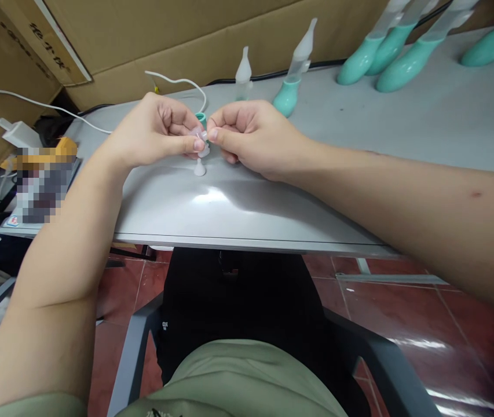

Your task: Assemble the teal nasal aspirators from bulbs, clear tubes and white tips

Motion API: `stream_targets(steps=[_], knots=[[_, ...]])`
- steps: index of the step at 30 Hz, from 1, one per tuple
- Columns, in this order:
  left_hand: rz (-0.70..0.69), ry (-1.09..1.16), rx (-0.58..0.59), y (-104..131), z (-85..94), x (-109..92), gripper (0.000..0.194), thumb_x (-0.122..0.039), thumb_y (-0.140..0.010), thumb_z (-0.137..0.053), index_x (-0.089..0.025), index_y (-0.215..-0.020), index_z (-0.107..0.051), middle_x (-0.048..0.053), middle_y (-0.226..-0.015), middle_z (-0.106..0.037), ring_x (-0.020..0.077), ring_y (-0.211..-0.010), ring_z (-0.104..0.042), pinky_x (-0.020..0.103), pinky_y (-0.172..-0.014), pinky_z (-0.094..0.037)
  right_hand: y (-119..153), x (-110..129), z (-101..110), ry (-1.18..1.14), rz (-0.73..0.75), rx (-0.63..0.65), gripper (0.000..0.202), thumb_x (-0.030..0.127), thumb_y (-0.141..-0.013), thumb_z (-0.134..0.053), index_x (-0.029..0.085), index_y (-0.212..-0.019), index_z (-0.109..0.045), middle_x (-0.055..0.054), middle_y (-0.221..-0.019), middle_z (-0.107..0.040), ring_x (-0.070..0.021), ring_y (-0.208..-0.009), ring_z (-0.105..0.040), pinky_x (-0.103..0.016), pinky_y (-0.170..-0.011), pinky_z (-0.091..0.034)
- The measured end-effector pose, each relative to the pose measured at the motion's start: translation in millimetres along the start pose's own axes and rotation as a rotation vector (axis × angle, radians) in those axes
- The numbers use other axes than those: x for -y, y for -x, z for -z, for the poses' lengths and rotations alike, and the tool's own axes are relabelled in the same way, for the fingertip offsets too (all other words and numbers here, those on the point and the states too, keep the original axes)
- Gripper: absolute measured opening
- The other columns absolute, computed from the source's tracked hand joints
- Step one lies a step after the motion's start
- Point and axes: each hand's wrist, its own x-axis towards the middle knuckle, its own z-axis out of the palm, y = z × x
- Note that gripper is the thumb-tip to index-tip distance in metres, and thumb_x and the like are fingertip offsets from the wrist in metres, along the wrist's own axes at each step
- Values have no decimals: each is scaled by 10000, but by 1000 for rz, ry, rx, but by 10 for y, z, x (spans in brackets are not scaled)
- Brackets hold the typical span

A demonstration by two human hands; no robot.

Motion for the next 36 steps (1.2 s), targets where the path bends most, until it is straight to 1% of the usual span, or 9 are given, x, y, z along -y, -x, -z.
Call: stream_targets(steps=[2,7,9,13,16,19,26,32,36], knots=[[-12,22,24,-10,11,24,499,-546,-798,-1275,-204,-1013,-981,35,-941,-963,259,-884,-983,388,-886,-833,2,1,13,10,-1,19,356,335,-1176,-947,257,-965,-670,36,-705,-550,-178,-712,-431,-316,-640,-349],[-25,56,69,-32,39,97,655,-717,-779,-1270,-190,-1050,-992,109,-980,-989,208,-850,-957,325,-857,-810,-15,33,1,83,12,31,356,103,-1261,-681,254,-945,-616,51,-704,-517,-170,-704,-409,-310,-666,-343],[-32,51,51,-27,35,104,666,-730,-794,-1258,-194,-1067,-973,106,-1005,-986,230,-895,-966,367,-914,-825,-37,1,15,81,61,1,364,163,-1244,-793,261,-943,-614,38,-755,-542,-180,-762,-454,-308,-714,-407],[-23,49,30,-12,20,86,606,-696,-852,-1226,-216,-1087,-941,37,-990,-949,264,-983,-974,425,-987,-827,-58,-96,92,123,255,-77,388,426,-1074,-1093,279,-958,-753,-49,-980,-717,-231,-917,-603,-364,-842,-577],[-18,55,30,-14,19,71,630,-764,-853,-1207,-229,-1066,-951,35,-999,-942,260,-998,-974,426,-1004,-821,-13,-102,142,167,329,-103,402,590,-1064,-1070,304,-923,-824,-118,-1147,-813,-315,-1100,-735,-431,-921,-680],[-40,74,62,-28,21,76,613,-784,-882,-1186,-242,-1057,-958,55,-1024,-961,247,-997,-961,406,-1005,-806,47,-59,169,236,325,-97,311,564,-1134,-964,338,-953,-851,-129,-1234,-848,-353,-1211,-780,-485,-997,-734],[-67,203,142,-53,-14,120,396,-675,-990,-1156,-319,-1111,-1033,24,-1070,-989,163,-977,-921,306,-987,-770,-43,-75,245,445,370,-63,275,558,-1154,-914,349,-999,-827,-118,-1120,-779,-362,-1301,-759,-442,-940,-742],[-43,125,120,-56,-24,78,595,-832,-863,-1175,-282,-1032,-1020,28,-990,-934,210,-931,-894,405,-992,-776,-153,-172,299,529,464,-38,184,415,-1142,-892,328,-1005,-804,-113,-1088,-730,-332,-1252,-739,-423,-1122,-702],[-8,115,100,-47,-39,46,684,-890,-803,-1180,-261,-972,-969,60,-977,-929,292,-1005,-946,472,-994,-797,-111,-156,289,575,476,-2,146,410,-1187,-796,330,-1070,-762,-132,-1148,-726,-364,-1351,-749,-443,-1233,-687]])
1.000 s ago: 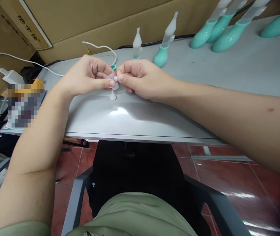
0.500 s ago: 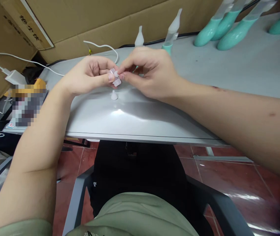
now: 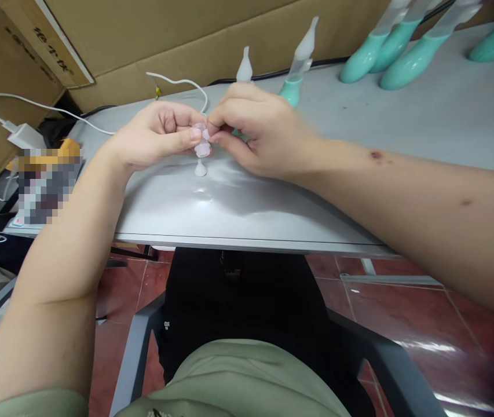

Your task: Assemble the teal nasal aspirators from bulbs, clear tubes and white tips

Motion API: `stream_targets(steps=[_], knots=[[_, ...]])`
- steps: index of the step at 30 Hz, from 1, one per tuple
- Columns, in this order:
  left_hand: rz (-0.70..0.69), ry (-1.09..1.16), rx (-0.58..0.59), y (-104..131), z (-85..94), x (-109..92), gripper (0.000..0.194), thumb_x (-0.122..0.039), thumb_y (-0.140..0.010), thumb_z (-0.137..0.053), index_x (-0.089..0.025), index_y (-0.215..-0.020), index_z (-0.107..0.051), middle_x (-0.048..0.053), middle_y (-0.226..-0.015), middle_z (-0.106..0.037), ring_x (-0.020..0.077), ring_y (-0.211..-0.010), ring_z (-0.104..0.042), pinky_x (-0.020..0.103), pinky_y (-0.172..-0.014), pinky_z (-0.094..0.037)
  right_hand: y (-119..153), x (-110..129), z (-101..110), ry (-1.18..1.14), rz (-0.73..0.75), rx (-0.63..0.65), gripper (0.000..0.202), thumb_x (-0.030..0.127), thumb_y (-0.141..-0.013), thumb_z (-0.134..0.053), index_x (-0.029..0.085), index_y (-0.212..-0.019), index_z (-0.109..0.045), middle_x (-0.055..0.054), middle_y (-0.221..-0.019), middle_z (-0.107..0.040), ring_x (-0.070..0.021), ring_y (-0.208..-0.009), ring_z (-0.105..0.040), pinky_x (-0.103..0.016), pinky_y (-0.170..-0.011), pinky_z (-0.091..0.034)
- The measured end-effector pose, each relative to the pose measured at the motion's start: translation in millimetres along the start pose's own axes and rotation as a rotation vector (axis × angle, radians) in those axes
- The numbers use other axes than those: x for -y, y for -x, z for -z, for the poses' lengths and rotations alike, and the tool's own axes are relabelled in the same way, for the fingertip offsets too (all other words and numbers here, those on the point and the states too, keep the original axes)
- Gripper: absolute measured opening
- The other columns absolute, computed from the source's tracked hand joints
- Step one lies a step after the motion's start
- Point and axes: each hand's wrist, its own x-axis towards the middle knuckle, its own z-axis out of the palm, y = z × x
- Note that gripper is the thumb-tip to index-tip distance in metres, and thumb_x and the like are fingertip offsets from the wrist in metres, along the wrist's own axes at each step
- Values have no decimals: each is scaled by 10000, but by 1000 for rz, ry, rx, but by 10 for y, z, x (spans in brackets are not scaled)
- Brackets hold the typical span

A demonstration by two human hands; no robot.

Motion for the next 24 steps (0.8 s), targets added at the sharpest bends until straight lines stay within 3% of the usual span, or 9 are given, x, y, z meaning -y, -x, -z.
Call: stream_targets(steps=[7,13,19,24], knots=[[-2,-21,17,12,-15,-56,705,-901,-775,-1184,-260,-934,-938,87,-972,-931,349,-1026,-961,533,-993,-829,10,-21,-42,-40,16,27,213,412,-1192,-797,310,-1043,-685,-125,-1164,-710,-380,-1339,-740,-508,-1279,-655],[-60,-38,38,-42,24,9,702,-915,-815,-1157,-255,-890,-929,60,-916,-907,304,-891,-952,524,-915,-858,3,-180,-78,-21,159,22,213,454,-1267,-655,280,-1148,-686,-116,-1231,-752,-355,-1313,-765,-595,-1251,-682],[-107,15,65,-119,93,139,664,-853,-821,-1189,-246,-897,-929,49,-860,-883,310,-868,-962,517,-848,-872,1,-221,-74,46,240,-103,214,459,-1242,-756,290,-1125,-815,-81,-1133,-817,-288,-1108,-767,-480,-1074,-708],[-116,29,60,-104,92,139,671,-875,-830,-1173,-259,-879,-910,65,-904,-907,292,-854,-949,500,-832,-873,18,-229,-90,91,273,-173,218,423,-1243,-766,308,-1115,-898,-50,-1097,-850,-256,-1110,-779,-428,-1046,-679]])
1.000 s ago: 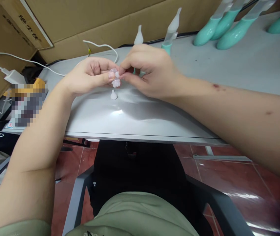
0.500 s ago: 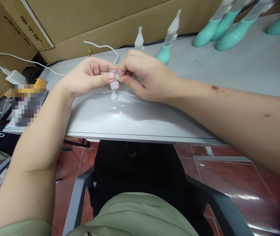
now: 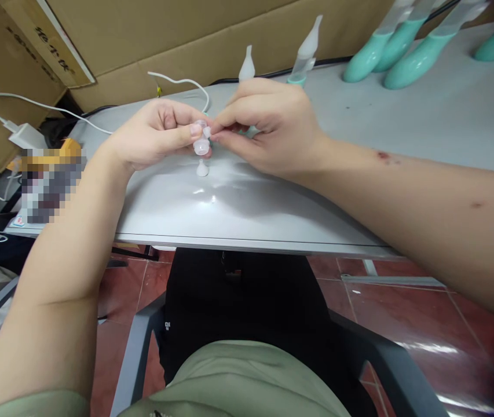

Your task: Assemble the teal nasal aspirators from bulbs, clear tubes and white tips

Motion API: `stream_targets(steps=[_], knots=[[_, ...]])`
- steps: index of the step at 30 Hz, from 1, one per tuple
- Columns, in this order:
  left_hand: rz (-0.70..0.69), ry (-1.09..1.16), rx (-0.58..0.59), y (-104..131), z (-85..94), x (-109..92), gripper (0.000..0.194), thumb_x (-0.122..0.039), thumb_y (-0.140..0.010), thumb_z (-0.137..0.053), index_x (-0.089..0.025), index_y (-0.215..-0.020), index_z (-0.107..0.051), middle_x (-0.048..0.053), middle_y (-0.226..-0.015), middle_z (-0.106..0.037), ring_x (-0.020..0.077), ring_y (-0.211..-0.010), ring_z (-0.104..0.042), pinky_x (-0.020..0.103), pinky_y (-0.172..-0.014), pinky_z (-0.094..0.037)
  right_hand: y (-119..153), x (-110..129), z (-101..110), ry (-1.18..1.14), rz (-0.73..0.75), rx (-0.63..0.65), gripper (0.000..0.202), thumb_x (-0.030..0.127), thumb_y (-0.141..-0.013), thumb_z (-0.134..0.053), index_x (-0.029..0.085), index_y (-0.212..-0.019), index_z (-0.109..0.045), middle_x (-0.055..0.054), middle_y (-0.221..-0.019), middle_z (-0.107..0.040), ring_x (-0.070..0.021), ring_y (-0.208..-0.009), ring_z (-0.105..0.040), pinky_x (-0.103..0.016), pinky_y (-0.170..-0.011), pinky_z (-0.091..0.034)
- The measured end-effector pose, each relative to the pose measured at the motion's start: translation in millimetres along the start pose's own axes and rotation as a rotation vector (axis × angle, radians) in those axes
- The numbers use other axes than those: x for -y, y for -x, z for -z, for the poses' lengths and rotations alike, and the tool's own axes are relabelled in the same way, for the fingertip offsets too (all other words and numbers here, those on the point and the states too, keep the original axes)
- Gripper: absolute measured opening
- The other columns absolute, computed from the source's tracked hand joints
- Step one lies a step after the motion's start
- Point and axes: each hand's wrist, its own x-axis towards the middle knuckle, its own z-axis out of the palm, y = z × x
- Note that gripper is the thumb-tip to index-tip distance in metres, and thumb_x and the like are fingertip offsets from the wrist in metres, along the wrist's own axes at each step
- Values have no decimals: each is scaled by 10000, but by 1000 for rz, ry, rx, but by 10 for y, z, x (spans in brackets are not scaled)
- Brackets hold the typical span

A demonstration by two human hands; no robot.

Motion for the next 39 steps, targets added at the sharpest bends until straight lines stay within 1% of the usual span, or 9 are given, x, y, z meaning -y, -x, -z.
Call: stream_targets(steps=[6,11,17,20,25,28,31,34,39], knots=[[-13,-47,-29,-1,-2,11,731,-944,-785,-1160,-262,-870,-912,63,-834,-859,321,-902,-970,504,-814,-866,-34,57,15,112,-62,92,288,423,-1290,-666,309,-1151,-890,-96,-1191,-833,-316,-1267,-812,-442,-1198,-695],[17,-58,-9,-3,-11,-4,782,-970,-787,-1140,-243,-807,-854,63,-804,-841,347,-860,-968,540,-764,-857,-74,44,9,119,-103,157,174,432,-1249,-761,326,-1164,-871,-80,-1086,-729,-318,-1270,-790,-428,-1228,-687],[66,43,83,-19,32,23,675,-855,-801,-1197,-247,-865,-912,56,-842,-880,306,-841,-956,525,-848,-866,-86,73,65,-16,-103,262,222,489,-1252,-740,293,-1160,-791,-91,-1139,-709,-355,-1341,-762,-597,-1327,-662],[49,46,91,-6,39,14,599,-799,-851,-1193,-258,-895,-938,67,-886,-914,310,-859,-959,526,-859,-875,-88,104,101,-79,-135,264,249,557,-1211,-739,328,-1115,-752,-118,-1122,-741,-397,-1352,-745,-597,-1361,-639],[40,57,76,20,4,-60,530,-737,-906,-1182,-259,-917,-954,68,-893,-921,336,-873,-975,555,-872,-891,-89,126,99,-150,-165,243,387,709,-1206,-725,336,-1101,-720,-109,-1177,-787,-375,-1386,-746,-514,-1331,-653],[41,46,69,30,-16,-89,564,-761,-902,-1179,-244,-935,-957,64,-899,-918,358,-892,-985,614,-909,-894,-73,129,94,-198,-218,260,444,757,-1203,-735,322,-1117,-706,-129,-1234,-784,-394,-1394,-748,-572,-1353,-652],[34,45,80,46,-26,-89,552,-762,-941,-1153,-243,-985,-970,58,-951,-940,350,-914,-988,642,-954,-890,-52,111,92,-212,-205,243,420,722,-1212,-741,312,-1141,-684,-126,-1258,-758,-387,-1359,-743,-619,-1341,-654],[28,51,82,62,-35,-80,525,-748,-975,-1133,-251,-1005,-966,40,-978,-956,325,-910,-983,618,-950,-887,-43,105,91,-213,-219,217,372,665,-1212,-778,317,-1123,-685,-114,-1243,-759,-366,-1315,-733,-575,-1333,-652],[-13,6,18,53,-47,-54,659,-901,-862,-1140,-276,-925,-941,41,-961,-947,300,-862,-967,563,-887,-876,-59,186,60,-345,-306,83,347,582,-1114,-987,305,-1100,-778,-84,-1168,-831,-288,-1077,-733,-467,-1099,-701]])
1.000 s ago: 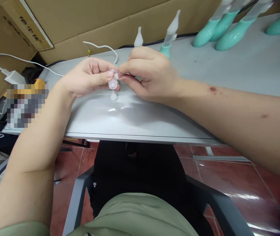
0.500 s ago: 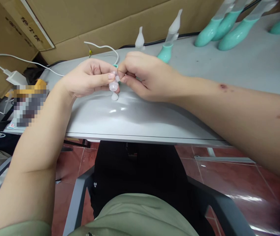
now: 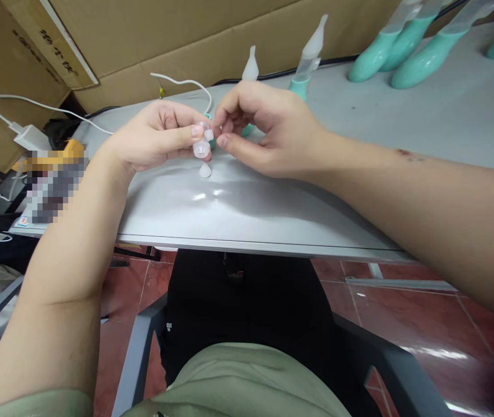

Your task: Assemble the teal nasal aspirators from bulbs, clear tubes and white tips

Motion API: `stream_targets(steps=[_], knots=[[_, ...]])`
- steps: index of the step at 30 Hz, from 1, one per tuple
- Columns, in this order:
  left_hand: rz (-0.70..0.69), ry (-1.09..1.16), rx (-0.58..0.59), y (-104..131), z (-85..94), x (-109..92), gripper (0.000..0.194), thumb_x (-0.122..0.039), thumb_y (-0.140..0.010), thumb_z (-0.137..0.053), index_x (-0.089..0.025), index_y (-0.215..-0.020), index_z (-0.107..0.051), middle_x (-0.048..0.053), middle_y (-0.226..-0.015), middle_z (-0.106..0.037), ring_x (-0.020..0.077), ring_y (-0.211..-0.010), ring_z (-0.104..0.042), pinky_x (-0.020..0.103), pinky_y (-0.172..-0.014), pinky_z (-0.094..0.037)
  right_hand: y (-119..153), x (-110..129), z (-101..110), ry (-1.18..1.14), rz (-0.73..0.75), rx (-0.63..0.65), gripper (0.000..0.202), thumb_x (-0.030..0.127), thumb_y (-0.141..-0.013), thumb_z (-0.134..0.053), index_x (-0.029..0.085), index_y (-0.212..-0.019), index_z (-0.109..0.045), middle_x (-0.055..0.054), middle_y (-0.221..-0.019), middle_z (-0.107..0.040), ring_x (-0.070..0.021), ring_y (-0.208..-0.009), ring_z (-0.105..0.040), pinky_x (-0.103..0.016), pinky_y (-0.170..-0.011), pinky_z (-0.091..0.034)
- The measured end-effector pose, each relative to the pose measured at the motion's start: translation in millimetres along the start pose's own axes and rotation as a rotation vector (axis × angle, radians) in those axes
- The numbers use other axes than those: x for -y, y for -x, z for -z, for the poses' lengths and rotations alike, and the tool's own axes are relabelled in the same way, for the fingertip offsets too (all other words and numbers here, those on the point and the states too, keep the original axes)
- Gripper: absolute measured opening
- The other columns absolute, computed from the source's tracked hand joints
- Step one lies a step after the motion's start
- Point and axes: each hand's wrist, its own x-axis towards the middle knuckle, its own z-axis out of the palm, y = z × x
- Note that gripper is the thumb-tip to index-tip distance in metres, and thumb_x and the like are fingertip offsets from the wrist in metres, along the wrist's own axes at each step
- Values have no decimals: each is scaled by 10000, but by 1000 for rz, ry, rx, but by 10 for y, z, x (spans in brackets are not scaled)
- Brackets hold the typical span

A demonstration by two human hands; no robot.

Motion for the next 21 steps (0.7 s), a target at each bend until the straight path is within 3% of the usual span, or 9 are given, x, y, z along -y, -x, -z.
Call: stream_targets(steps=[4,7,10,14,17,21], knots=[[-40,-43,-72,-31,29,83,667,-906,-779,-1187,-317,-995,-962,55,-958,-946,318,-897,-960,572,-873,-867,13,72,-52,-136,-75,-80,328,535,-1052,-1085,310,-1026,-848,-55,-1104,-875,-270,-1014,-750,-468,-1033,-689],[-118,-47,-121,-50,55,158,648,-848,-756,-1229,-340,-1080,-991,45,-977,-955,308,-931,-964,525,-866,-849,22,107,-70,-201,-90,-165,477,556,-990,-1156,289,-863,-780,-32,-949,-810,-238,-929,-713,-444,-973,-665],[-155,-108,-165,-59,81,206,728,-876,-733,-1226,-287,-1067,-958,51,-968,-942,296,-923,-956,500,-871,-834,29,134,-78,-199,-95,-215,636,641,-996,-1152,268,-752,-698,-13,-827,-708,-203,-849,-620,-417,-904,-614],[-145,-200,-168,-61,104,240,746,-866,-757,-1220,-269,-1090,-921,52,-959,-921,257,-920,-896,477,-882,-815,9,124,-106,-264,-72,-184,478,599,-1024,-1126,269,-853,-825,-30,-917,-825,-205,-866,-691,-412,-876,-596],[-192,-233,-250,-68,66,255,751,-861,-741,-1224,-270,-1079,-907,53,-982,-909,249,-935,-868,461,-854,-795,-14,102,-148,-245,-76,-227,397,531,-990,-1164,280,-908,-868,-28,-981,-899,-218,-901,-764,-415,-906,-642],[-229,-310,-377,-86,-32,245,697,-800,-741,-1234,-269,-946,-833,64,-977,-880,277,-886,-878,492,-809,-788,19,162,-195,-204,-63,-327,473,680,-994,-1139,286,-881,-905,-49,-997,-923,-277,-970,-821,-470,-969,-696]])
